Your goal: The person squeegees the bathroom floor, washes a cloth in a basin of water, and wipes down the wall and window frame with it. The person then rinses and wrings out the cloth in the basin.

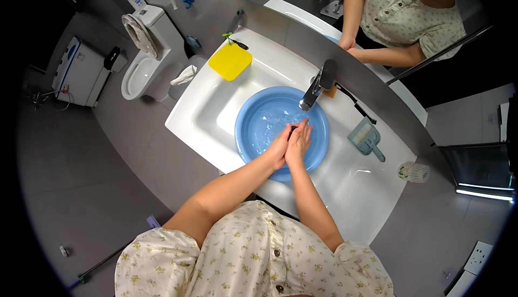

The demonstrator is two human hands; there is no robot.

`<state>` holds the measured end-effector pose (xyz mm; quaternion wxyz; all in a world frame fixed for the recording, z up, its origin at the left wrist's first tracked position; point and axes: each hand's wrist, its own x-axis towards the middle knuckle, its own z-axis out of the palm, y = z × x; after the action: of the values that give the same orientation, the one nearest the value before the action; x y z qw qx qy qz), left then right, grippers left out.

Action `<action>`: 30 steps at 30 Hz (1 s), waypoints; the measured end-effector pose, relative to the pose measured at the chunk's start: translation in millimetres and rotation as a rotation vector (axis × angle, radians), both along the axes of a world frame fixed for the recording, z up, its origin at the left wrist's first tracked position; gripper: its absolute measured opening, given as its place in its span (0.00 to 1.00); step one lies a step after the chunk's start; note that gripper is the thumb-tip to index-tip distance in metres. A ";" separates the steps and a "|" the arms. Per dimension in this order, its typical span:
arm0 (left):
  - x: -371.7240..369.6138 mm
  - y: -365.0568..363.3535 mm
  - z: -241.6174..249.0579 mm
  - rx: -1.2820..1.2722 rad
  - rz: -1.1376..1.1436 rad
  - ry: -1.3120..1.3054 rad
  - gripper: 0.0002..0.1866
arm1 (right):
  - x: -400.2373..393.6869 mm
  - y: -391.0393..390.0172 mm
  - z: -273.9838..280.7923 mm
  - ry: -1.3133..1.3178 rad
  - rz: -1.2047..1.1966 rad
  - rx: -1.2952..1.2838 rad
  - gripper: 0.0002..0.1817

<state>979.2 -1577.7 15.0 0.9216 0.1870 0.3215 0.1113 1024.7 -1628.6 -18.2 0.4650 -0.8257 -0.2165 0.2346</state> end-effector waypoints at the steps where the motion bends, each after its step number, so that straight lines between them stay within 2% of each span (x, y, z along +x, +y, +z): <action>1: 0.3 -3.8 5.7 -0.065 0.043 -0.018 0.15 | 2.4 2.5 1.5 -0.067 -0.033 -0.082 0.36; 3: 1.4 -6.2 8.7 -0.117 0.095 -0.032 0.13 | 4.5 7.0 4.5 -0.084 -0.046 -0.114 0.36; 5: 3.2 -7.5 9.3 0.108 0.133 0.048 0.11 | 5.7 9.6 5.3 -0.168 -0.184 -0.185 0.36; 6: 4.0 -8.1 9.0 0.112 0.136 0.047 0.11 | 5.9 8.3 6.0 -0.168 -0.182 -0.180 0.36; 8: 7.7 -7.2 8.4 0.236 0.115 0.090 0.08 | 10.1 4.2 12.6 0.005 -0.123 -0.116 0.36; 12: 10.4 -4.6 19.5 0.254 0.084 0.147 0.08 | 16.2 -9.7 19.2 0.165 0.065 -0.040 0.38; 14: 6.4 2.3 28.1 0.339 -0.033 0.228 0.11 | 18.4 -14.4 16.4 0.085 0.131 -0.034 0.42; 18: 9.3 5.1 42.5 0.368 -0.101 0.306 0.16 | 23.2 -23.2 22.2 0.055 0.212 -0.107 0.42; 20: 10.7 3.7 61.3 0.384 -0.160 0.438 0.23 | 19.9 -23.4 25.6 0.002 0.194 -0.093 0.44; 23: 6.7 3.1 65.7 0.385 -0.144 0.445 0.28 | 20.4 -22.0 37.0 -0.056 0.272 -0.141 0.41; 27: 6.5 -0.3 65.8 0.433 -0.092 0.447 0.27 | 16.1 -19.9 49.4 -0.091 0.237 -0.110 0.38; 30: 4.2 1.4 69.9 0.425 -0.158 0.475 0.23 | 14.8 -21.8 50.6 -0.145 0.228 -0.072 0.38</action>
<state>983.4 -1576.3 84.9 0.7670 0.4203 0.4815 0.0574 1039.5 -1650.4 32.5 0.3884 -0.8269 -0.3332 0.2332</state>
